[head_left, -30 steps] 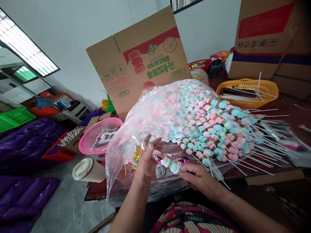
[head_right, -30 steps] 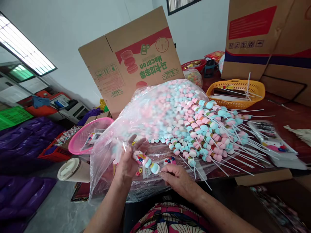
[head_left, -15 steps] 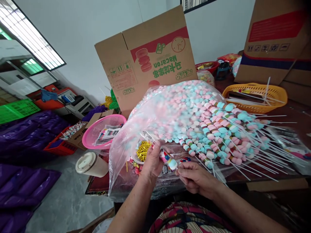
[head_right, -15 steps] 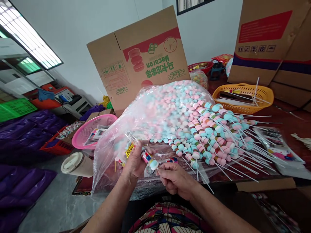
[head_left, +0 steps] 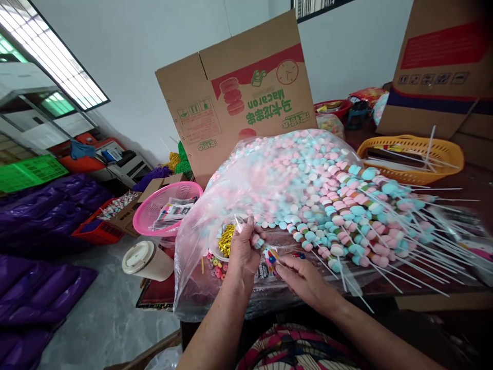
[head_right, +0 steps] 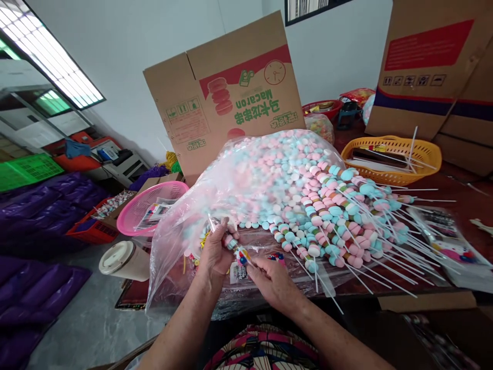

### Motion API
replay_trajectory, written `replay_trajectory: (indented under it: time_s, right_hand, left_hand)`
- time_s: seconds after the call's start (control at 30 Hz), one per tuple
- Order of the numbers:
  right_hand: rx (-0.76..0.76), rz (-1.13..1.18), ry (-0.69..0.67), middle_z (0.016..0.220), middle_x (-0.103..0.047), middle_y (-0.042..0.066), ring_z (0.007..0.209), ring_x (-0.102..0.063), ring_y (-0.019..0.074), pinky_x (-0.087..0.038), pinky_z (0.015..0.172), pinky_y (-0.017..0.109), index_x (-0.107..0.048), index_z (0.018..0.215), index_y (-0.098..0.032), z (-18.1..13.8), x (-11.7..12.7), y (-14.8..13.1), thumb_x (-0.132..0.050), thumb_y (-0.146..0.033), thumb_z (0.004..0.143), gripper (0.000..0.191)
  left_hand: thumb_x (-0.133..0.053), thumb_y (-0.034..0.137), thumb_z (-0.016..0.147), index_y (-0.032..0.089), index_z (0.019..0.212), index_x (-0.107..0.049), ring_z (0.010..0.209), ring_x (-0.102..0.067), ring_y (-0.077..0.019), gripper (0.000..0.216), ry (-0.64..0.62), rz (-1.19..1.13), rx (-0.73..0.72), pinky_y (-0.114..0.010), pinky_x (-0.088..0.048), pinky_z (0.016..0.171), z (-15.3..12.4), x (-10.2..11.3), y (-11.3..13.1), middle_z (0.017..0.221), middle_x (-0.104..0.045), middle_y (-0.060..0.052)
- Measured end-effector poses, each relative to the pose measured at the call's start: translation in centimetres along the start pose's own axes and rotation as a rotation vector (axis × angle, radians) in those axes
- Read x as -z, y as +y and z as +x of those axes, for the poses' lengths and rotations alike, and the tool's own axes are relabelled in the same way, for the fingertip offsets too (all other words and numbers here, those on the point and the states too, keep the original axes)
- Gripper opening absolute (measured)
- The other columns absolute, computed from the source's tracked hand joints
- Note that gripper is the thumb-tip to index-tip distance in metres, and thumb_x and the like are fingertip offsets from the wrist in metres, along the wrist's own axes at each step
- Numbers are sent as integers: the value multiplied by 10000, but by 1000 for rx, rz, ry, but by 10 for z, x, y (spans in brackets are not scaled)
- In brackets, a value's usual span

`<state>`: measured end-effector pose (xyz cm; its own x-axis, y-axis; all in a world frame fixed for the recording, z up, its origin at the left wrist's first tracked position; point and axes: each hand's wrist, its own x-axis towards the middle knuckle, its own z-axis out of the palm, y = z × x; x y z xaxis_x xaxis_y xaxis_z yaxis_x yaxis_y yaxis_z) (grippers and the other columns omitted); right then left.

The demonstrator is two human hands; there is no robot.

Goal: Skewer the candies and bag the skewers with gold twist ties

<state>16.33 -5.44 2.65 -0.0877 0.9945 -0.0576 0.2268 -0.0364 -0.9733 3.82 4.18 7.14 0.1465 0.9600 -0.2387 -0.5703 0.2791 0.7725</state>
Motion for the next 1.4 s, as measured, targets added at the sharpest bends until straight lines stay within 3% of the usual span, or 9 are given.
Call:
replay_trajectory:
  time_s: [0.23, 0.37, 0.5, 0.63, 0.77, 0.87, 1.07, 1.23, 1.4]
  right_hand:
    - [113, -281, 51, 561, -551, 18, 548, -503, 154, -380, 543, 280, -446, 628, -214, -3, -12, 10, -277, -399, 918, 383]
    - [96, -187, 52, 547, -558, 14, 550, -534, 169, -417, 557, 293, -478, 655, -221, 8, -9, 17, -292, -489, 899, 407]
    - [0, -197, 19, 418, -455, -36, 449, -468, 130, -392, 532, 266, -396, 577, -230, 9, 16, 22, -284, -508, 909, 447]
    - [3, -210, -152, 404, -470, -46, 440, -452, 115, -384, 543, 252, -437, 593, -215, 3, 40, 12, -320, -490, 913, 438]
    - [17, -221, -321, 405, -480, -50, 411, -430, 108, -342, 485, 238, -506, 671, -200, 2, 47, -6, -327, -471, 915, 407]
    - [66, -336, -271, 436, -479, -33, 451, -427, 110, -304, 474, 237, -426, 559, -203, 7, 47, -19, -358, -462, 899, 432]
    - [-10, -382, -298, 427, -468, -37, 459, -440, 107, -328, 497, 237, -436, 552, -197, 19, 52, -27, -415, -400, 883, 389]
    - [-33, -52, -51, 660, -558, -32, 497, -452, 92, -374, 503, 230, -551, 986, -198, 20, 41, -7, -430, -477, 874, 323]
    - [-171, 106, -202, 605, -509, -42, 398, -393, 79, -285, 387, 216, -570, 950, -182, 13, 4, 2, -495, -506, 807, 362]
  left_hand:
    - [-728, 474, 641, 180, 635, -472, 411, -455, -76, 390, 86, 80, -22, -215, -396, 501, -18, -6, -43, 435, -443, 80]
    - [-667, 474, 710, 175, 775, -574, 654, -582, -123, 320, 13, 291, -4, -248, -459, 681, -43, 12, -70, 684, -619, 7]
    - [-641, 405, 757, 193, 1030, -637, 836, -626, -229, 345, -432, 986, -4, -345, -477, 770, -57, 41, -28, 901, -688, -78]
    - [-692, 274, 709, 261, 1202, -570, 1229, -430, -352, 508, -183, 1725, -717, -526, -270, 1032, -48, 48, 28, 1298, -541, -124]
    - [-664, 200, 707, 239, 1207, -543, 1064, -569, -304, 516, -513, 2076, -520, -470, -381, 949, -35, 44, 27, 1108, -646, -122]
    - [-552, 255, 789, 195, 1089, -603, 867, -632, -275, 311, -578, 2007, -292, -373, -471, 764, -38, 45, 5, 940, -681, -117]
    - [-509, 401, 833, 220, 1173, -570, 849, -614, -227, 390, -580, 1447, -221, -307, -455, 749, -53, 56, -14, 948, -678, -69]
    - [-432, 477, 862, 215, 957, -628, 489, -477, -126, 341, -377, 985, 16, -220, -388, 460, -58, 56, -19, 634, -564, 1]
    - [-497, 513, 815, 185, 845, -613, 456, -432, -86, 349, -412, 882, 139, -178, -359, 396, -61, 56, -20, 610, -498, 18]
